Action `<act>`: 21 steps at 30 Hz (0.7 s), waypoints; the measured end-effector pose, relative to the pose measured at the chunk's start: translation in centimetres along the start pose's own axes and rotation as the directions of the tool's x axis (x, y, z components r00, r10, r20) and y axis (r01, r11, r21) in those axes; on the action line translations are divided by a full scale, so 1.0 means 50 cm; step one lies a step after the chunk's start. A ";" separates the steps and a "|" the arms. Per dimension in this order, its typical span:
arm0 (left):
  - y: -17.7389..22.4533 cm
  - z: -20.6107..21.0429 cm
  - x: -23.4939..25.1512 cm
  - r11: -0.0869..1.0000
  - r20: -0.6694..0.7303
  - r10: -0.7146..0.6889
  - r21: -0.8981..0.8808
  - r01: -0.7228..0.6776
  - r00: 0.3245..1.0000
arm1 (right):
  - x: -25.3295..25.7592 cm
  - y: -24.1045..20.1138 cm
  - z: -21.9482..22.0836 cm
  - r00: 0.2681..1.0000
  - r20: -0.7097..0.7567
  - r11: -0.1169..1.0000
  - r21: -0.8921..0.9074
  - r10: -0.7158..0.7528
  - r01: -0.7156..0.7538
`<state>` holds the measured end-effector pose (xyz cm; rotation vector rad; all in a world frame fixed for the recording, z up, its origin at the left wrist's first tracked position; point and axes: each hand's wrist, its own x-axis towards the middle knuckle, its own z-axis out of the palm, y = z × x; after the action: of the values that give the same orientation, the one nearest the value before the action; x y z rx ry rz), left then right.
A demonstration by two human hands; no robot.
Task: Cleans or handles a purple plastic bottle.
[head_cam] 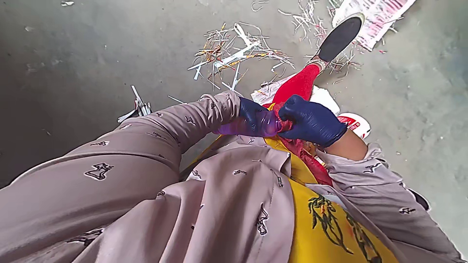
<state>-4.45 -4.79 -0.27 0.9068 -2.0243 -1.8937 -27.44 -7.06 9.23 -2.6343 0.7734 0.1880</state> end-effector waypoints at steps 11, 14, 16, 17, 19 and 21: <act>-0.031 -0.013 0.013 0.999 0.024 0.000 0.040 0.000 1.000 | -0.002 0.018 0.026 0.997 -0.078 0.995 0.094 0.025 -0.018; -0.033 -0.009 0.004 0.975 0.052 0.042 -0.220 -0.029 0.998 | -0.004 0.019 0.030 0.996 -0.091 0.990 0.139 0.025 -0.013; -0.019 -0.001 -0.006 0.917 0.069 0.080 -0.397 -0.046 0.994 | -0.002 0.017 0.027 0.997 -0.070 0.989 0.145 0.013 -0.003; -0.015 0.004 -0.012 0.896 0.061 0.128 -0.434 -0.089 0.990 | 0.000 0.016 0.027 0.998 -0.066 0.990 0.141 -0.006 0.015; -0.002 0.013 -0.024 0.930 0.015 0.149 -0.340 -0.135 0.989 | 0.003 0.015 0.025 0.997 -0.061 0.991 0.122 -0.056 0.063; 0.007 0.019 -0.024 0.977 -0.037 0.068 -0.199 -0.074 0.997 | 0.005 0.012 0.019 0.995 -0.044 0.991 0.102 -0.084 0.088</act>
<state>-4.12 -3.34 0.23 0.7955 -1.7839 -1.9891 -27.60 -7.27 8.11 -2.5734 0.6617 0.0700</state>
